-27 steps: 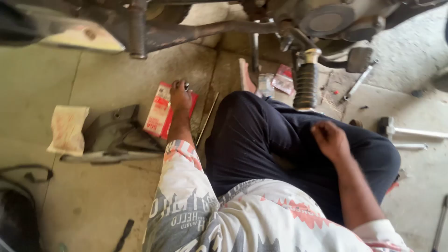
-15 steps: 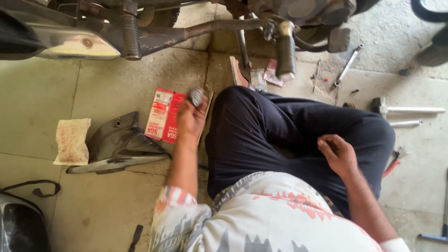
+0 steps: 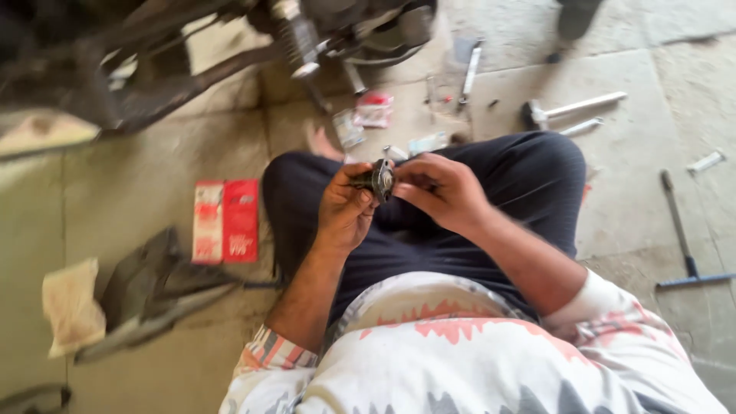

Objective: Replacing and repairing components on a motorcycle engine and chassis.

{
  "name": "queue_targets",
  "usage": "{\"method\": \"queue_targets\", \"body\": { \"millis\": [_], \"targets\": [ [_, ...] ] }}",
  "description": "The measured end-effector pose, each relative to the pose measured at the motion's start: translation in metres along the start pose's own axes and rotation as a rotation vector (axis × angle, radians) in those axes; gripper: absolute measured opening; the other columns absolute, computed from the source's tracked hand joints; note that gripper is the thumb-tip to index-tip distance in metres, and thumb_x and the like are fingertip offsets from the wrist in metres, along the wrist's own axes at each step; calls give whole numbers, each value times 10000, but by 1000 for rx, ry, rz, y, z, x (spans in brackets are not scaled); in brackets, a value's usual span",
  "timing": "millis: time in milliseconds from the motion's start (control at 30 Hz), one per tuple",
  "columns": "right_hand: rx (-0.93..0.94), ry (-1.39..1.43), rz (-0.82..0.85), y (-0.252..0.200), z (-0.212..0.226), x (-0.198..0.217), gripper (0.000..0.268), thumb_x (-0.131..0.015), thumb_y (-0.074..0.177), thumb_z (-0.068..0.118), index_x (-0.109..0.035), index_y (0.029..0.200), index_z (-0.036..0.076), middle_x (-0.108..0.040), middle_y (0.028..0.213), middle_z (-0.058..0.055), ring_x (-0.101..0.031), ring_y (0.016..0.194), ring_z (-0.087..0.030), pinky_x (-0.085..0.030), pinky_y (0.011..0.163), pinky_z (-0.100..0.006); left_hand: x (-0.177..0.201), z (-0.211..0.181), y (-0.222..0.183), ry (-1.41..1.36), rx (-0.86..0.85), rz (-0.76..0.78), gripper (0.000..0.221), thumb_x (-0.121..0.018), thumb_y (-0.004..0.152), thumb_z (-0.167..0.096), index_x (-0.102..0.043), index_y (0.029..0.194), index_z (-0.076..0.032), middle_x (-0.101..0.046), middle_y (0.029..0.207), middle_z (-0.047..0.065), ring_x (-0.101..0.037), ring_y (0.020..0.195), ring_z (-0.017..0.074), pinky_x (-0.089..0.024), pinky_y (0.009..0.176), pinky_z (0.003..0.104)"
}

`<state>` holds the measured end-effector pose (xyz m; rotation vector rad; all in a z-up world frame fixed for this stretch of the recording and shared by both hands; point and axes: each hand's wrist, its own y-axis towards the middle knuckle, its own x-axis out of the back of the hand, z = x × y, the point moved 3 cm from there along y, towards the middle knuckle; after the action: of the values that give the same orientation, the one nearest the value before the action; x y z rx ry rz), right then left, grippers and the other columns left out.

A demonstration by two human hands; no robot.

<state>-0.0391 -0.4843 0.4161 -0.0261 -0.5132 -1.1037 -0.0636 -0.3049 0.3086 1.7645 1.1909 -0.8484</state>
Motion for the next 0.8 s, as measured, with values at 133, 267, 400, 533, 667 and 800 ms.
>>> {"method": "queue_targets", "body": {
  "millis": [133, 267, 400, 533, 667, 800],
  "targets": [
    [-53, 89, -146, 28, -56, 12, 137, -779, 934, 78, -730, 1052, 27, -688, 915, -46, -650, 795, -95, -528, 715, -237, 34, 23, 41, 172, -36, -86, 422, -777, 966, -39, -572, 1334, -28, -638, 1357, 189, -673, 1218, 257, -577, 1061, 372],
    [-148, 28, -121, 61, -111, 24, 126, -759, 946, 149, -729, 1002, 41, -696, 877, -52, -645, 744, -103, -528, 665, -253, 89, 49, 75, 259, -1, -254, 410, -776, 953, 3, -571, 1308, 17, -675, 1254, 175, -684, 1122, 252, -586, 1011, 378],
    [-260, -11, -95, 96, -193, 35, 173, -757, 928, 200, -726, 977, 37, -731, 818, -44, -680, 746, -116, -549, 683, -290, 119, 64, 123, 284, 109, -373, 357, -708, 961, -23, -560, 1282, 24, -687, 1183, 149, -707, 1088, 247, -601, 968, 399],
    [-565, 118, -73, 105, -266, 38, 193, -759, 936, 232, -759, 965, 41, -716, 783, -118, -637, 663, -167, -503, 632, -367, 137, 71, 172, 319, 401, -446, 350, -707, 920, -73, -541, 1223, -12, -703, 1145, 155, -744, 1034, 274, -629, 927, 408],
    [-399, -205, -59, 125, -271, 50, 214, -729, 897, 278, -766, 964, 78, -769, 877, -109, -741, 807, -259, -564, 709, -390, 179, 98, 195, 523, 697, -432, 434, -701, 925, -273, -602, 1296, -71, -710, 998, 85, -720, 850, 179, -605, 740, 324],
    [-593, -142, -20, 142, -284, 74, 273, -692, 944, 343, -754, 1016, 87, -763, 903, -114, -756, 841, -273, -572, 738, -416, 233, 108, 212, 787, 604, -418, 391, -726, 969, -289, -626, 1260, -47, -670, 890, 43, -559, 628, 96, -496, 550, 268]
  ]
}}
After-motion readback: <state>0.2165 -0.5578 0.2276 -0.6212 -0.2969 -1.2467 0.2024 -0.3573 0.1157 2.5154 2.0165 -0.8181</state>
